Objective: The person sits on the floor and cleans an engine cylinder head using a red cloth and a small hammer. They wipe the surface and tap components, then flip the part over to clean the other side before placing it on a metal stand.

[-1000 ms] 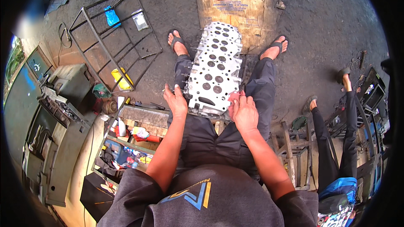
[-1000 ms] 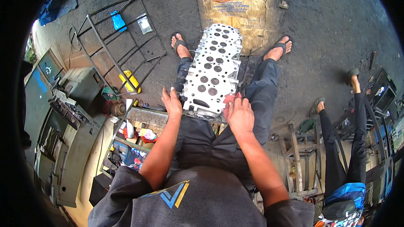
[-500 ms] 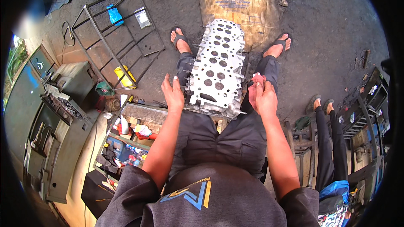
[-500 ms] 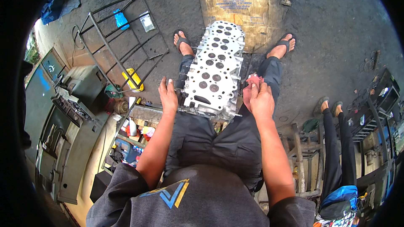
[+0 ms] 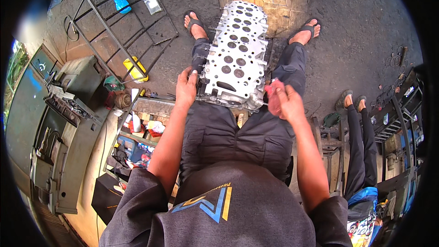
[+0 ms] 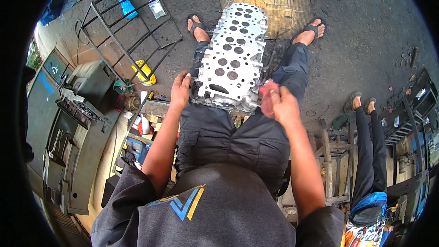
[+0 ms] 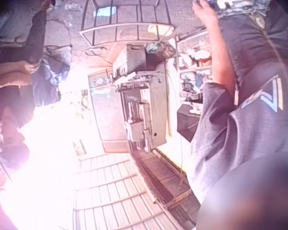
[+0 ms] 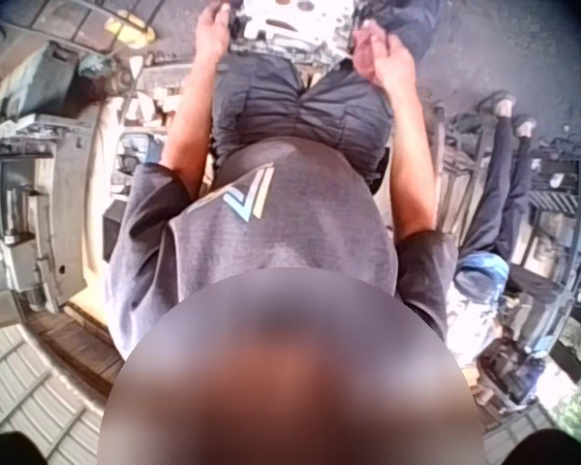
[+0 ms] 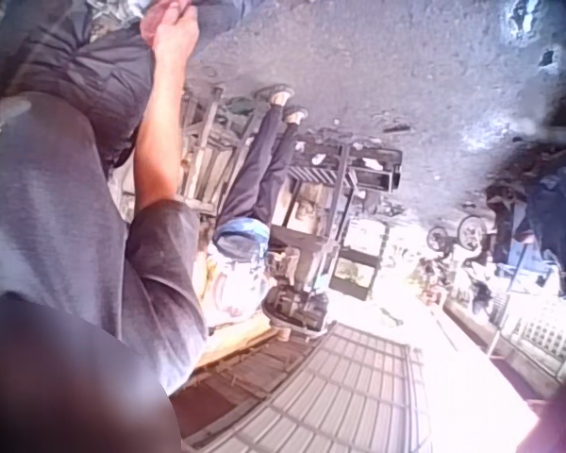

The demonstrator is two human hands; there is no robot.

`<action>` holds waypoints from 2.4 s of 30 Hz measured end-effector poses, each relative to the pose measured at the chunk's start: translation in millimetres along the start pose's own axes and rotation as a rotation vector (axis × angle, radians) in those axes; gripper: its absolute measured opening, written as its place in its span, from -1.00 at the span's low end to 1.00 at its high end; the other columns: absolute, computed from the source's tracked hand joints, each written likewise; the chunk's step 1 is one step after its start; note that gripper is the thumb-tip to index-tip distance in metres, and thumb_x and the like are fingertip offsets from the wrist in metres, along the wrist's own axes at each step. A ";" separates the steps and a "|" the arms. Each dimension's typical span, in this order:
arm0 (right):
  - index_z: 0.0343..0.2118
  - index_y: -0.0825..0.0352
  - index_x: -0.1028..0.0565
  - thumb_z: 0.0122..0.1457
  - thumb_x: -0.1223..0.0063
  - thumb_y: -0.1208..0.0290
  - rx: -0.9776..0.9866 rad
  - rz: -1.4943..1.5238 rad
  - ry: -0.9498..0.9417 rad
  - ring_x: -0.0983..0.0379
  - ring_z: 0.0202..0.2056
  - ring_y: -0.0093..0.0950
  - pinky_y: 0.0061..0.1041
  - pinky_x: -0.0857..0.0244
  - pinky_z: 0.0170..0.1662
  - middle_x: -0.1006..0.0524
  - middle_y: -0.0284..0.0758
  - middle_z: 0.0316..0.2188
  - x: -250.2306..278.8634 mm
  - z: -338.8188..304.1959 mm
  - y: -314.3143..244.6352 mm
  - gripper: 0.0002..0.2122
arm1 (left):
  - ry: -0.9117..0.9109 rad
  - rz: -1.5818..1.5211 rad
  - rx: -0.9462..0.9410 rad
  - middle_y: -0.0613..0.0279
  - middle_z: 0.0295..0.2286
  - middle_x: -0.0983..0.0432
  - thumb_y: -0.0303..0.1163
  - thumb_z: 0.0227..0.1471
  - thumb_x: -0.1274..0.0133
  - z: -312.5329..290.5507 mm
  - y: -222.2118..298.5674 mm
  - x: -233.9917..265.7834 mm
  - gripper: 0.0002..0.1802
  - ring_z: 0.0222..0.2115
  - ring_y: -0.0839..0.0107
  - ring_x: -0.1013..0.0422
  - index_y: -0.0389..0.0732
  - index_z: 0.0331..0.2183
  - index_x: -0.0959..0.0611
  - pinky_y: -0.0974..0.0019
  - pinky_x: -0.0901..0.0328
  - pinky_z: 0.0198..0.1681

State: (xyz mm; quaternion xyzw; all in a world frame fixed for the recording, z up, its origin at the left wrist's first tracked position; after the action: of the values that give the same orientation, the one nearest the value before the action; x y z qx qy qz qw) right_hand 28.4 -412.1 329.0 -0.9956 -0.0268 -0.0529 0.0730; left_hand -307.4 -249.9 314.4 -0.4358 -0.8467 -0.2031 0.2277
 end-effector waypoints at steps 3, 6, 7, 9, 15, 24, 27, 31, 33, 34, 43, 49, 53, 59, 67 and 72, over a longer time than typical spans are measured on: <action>-0.18 0.41 -0.44 0.27 0.07 0.07 0.049 -0.074 -0.058 -0.47 -0.15 0.12 -0.08 -0.34 -0.10 -0.54 0.17 -0.27 -19.8 -15.1 -7.8 -0.60 | 0.010 0.012 -0.050 -0.06 0.01 -0.43 -0.16 0.24 0.03 -7.8 -0.2 -5.9 -0.44 0.03 0.18 -0.36 -0.35 0.13 -0.43 0.25 -0.21 0.12; -0.03 0.40 -0.36 0.25 0.03 0.04 0.110 -0.172 -0.094 -0.48 -0.13 0.10 -0.07 -0.34 -0.07 -0.53 0.15 -0.18 -30.6 -21.6 -9.5 -0.53 | 0.027 0.051 -0.058 -0.12 0.04 -0.38 -0.15 0.22 0.03 -14.4 2.7 -9.9 -0.41 0.07 0.02 -0.32 -0.28 0.17 -0.38 0.15 -0.17 0.16; 0.02 0.40 -0.35 0.23 -0.01 0.03 0.142 -0.167 -0.094 -0.48 -0.11 0.08 -0.09 -0.34 -0.05 -0.53 0.14 -0.15 -32.5 -22.9 -10.3 -0.49 | 0.031 0.033 -0.050 -0.13 0.04 -0.38 -0.15 0.22 0.03 -15.7 4.0 -11.0 -0.40 0.07 0.02 -0.32 -0.27 0.18 -0.37 0.15 -0.17 0.16; 0.10 0.41 -0.31 0.18 -0.09 0.02 0.227 -0.197 -0.061 -0.47 -0.08 0.05 -0.13 -0.34 -0.02 -0.51 0.13 -0.10 -33.5 -27.1 -13.6 -0.41 | 0.044 0.009 -0.048 -0.13 0.04 -0.38 -0.16 0.21 0.03 -18.0 7.5 -11.8 -0.38 0.07 0.02 -0.32 -0.27 0.20 -0.34 0.15 -0.17 0.16; 0.20 0.39 -0.27 0.05 -0.24 0.00 0.365 -0.301 0.047 -0.47 -0.05 -0.01 -0.18 -0.35 0.01 -0.50 0.04 -0.05 -35.8 -42.6 -37.4 -0.25 | 0.132 0.096 -0.288 -0.16 0.02 -0.33 -0.21 0.21 0.03 -21.7 25.5 -16.5 -0.55 0.08 -0.06 -0.26 -0.28 0.04 -0.47 0.07 -0.15 0.17; 0.17 0.35 -0.34 0.03 -0.16 -0.20 0.204 -0.505 0.117 -0.47 -0.03 -0.01 -0.17 -0.35 0.01 -0.51 0.05 -0.05 -19.5 -25.2 -71.5 -0.21 | 0.081 0.068 -0.372 -0.16 -0.25 -0.45 -0.08 0.02 -0.18 -6.3 63.6 2.2 -0.51 -0.18 -0.09 -0.38 -0.34 -0.23 -0.58 0.03 -0.27 -0.06; 0.15 0.34 -0.36 0.07 -0.11 -0.20 0.223 -0.530 0.219 -0.45 -0.01 -0.01 -0.18 -0.32 0.04 -0.49 0.06 -0.05 -17.8 -25.8 -83.5 -0.25 | 0.153 0.054 -0.395 -0.12 -0.30 -0.43 -0.09 0.01 -0.19 -6.0 82.2 1.2 -0.55 -0.22 -0.07 -0.35 -0.32 -0.29 -0.58 0.03 -0.25 -0.08; 0.10 0.34 -0.38 0.11 -0.11 -0.11 0.208 -0.495 0.322 -0.42 0.00 0.01 -0.18 -0.29 0.06 -0.47 0.08 -0.06 -13.0 -18.8 -84.3 -0.35 | 0.277 -0.125 -0.465 -0.05 -0.36 -0.39 -0.11 -0.05 -0.23 -2.2 93.5 -10.1 -0.60 -0.27 -0.02 -0.31 -0.29 -0.45 -0.55 0.03 -0.22 -0.13; 0.10 0.35 -0.37 0.12 -0.12 -0.05 0.205 -0.462 0.340 -0.41 0.00 0.03 -0.15 -0.29 0.05 -0.46 0.09 -0.07 -12.5 -14.3 -77.4 -0.38 | 0.289 -0.147 -0.475 -0.05 -0.36 -0.38 -0.11 -0.08 -0.24 0.3 93.1 -12.6 -0.59 -0.28 -0.02 -0.31 -0.29 -0.47 -0.55 0.03 -0.23 -0.14; 0.09 0.35 -0.37 0.12 -0.13 -0.03 0.213 -0.448 0.348 -0.40 0.00 0.04 -0.15 -0.28 0.05 -0.45 0.09 -0.07 -14.9 -13.0 -73.2 -0.39 | 0.274 -0.153 -0.459 -0.05 -0.36 -0.38 -0.11 -0.08 -0.24 1.8 92.6 -12.9 -0.60 -0.27 -0.02 -0.30 -0.29 -0.46 -0.55 0.03 -0.23 -0.12; 0.06 0.43 -0.42 0.01 -0.22 -0.09 0.057 -0.296 0.314 -0.44 0.06 -0.04 -0.21 -0.31 0.04 -0.52 0.13 -0.09 -15.8 -23.0 -90.3 -0.30 | -0.061 0.031 -0.400 -0.17 -0.29 -0.41 0.05 -0.05 -0.20 9.4 101.8 17.3 -0.43 -0.21 -0.13 -0.38 -0.35 -0.36 -0.57 -0.03 -0.29 -0.09; -0.18 0.44 -0.52 -0.09 -0.22 -0.21 -0.065 -0.266 0.337 -0.59 -0.29 -0.17 -0.24 -0.38 -0.20 -0.60 -0.01 -0.39 -17.9 -34.3 -121.9 -0.31 | -0.426 0.339 -0.424 -0.36 -0.22 -0.52 0.28 -0.05 -0.02 41.3 106.5 27.0 -0.17 -0.13 -0.11 -0.49 -0.45 -0.25 -0.63 0.05 -0.36 0.00; -0.11 0.37 -0.54 -0.12 -0.23 -0.23 -0.167 -0.177 0.345 -0.57 -0.15 -0.20 -0.28 -0.39 -0.08 -0.62 -0.07 -0.24 -25.6 -38.2 -115.8 -0.29 | -0.466 0.462 -0.427 -0.36 -0.23 -0.54 0.28 0.03 0.09 43.6 109.3 26.5 -0.16 -0.09 -0.10 -0.47 -0.46 -0.24 -0.62 0.02 -0.32 0.03; -0.08 0.33 -0.54 -0.17 -0.27 -0.22 -0.070 -0.159 0.381 -0.49 -0.01 -0.12 -0.22 -0.33 0.03 -0.59 -0.05 -0.12 -31.1 -39.8 -104.1 -0.28 | -0.453 0.524 -0.456 -0.40 -0.21 -0.52 0.31 0.04 0.11 42.7 102.9 21.5 -0.13 -0.07 -0.14 -0.45 -0.47 -0.24 -0.61 0.00 -0.30 0.04; -0.16 0.35 -0.57 -0.16 -0.28 -0.23 -0.037 -0.160 0.397 -0.49 0.00 -0.21 -0.26 -0.34 0.04 -0.60 -0.13 -0.13 -29.1 -36.8 -94.4 -0.31 | -0.469 0.559 -0.471 -0.43 -0.15 -0.49 0.31 0.08 0.15 39.6 110.6 22.8 -0.11 0.00 -0.18 -0.39 -0.44 -0.07 -0.57 0.01 -0.23 0.11; -0.17 0.23 -0.61 -0.19 -0.22 -0.34 -0.020 -0.215 0.458 -0.53 -0.06 -0.25 -0.27 -0.36 0.01 -0.63 -0.21 -0.20 -26.1 -30.9 -89.3 -0.30 | -0.480 0.541 -0.407 -0.40 -0.13 -0.49 0.36 0.09 0.20 54.3 101.4 14.2 -0.08 0.06 -0.16 -0.35 -0.42 -0.10 -0.60 0.03 -0.19 0.14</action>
State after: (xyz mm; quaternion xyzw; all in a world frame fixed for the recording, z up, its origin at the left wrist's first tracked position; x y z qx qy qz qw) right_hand -6.1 -329.6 369.3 -0.9496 -0.1149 -0.2850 0.0615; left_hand -241.9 -156.7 293.0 -0.7137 -0.6733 -0.1918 -0.0217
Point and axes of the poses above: each hand's wrist, its own z-axis towards the middle knuckle, its own x-axis out of the back of the hand, y = z × x, the point moved 3 cm from there along z, towards the middle knuckle
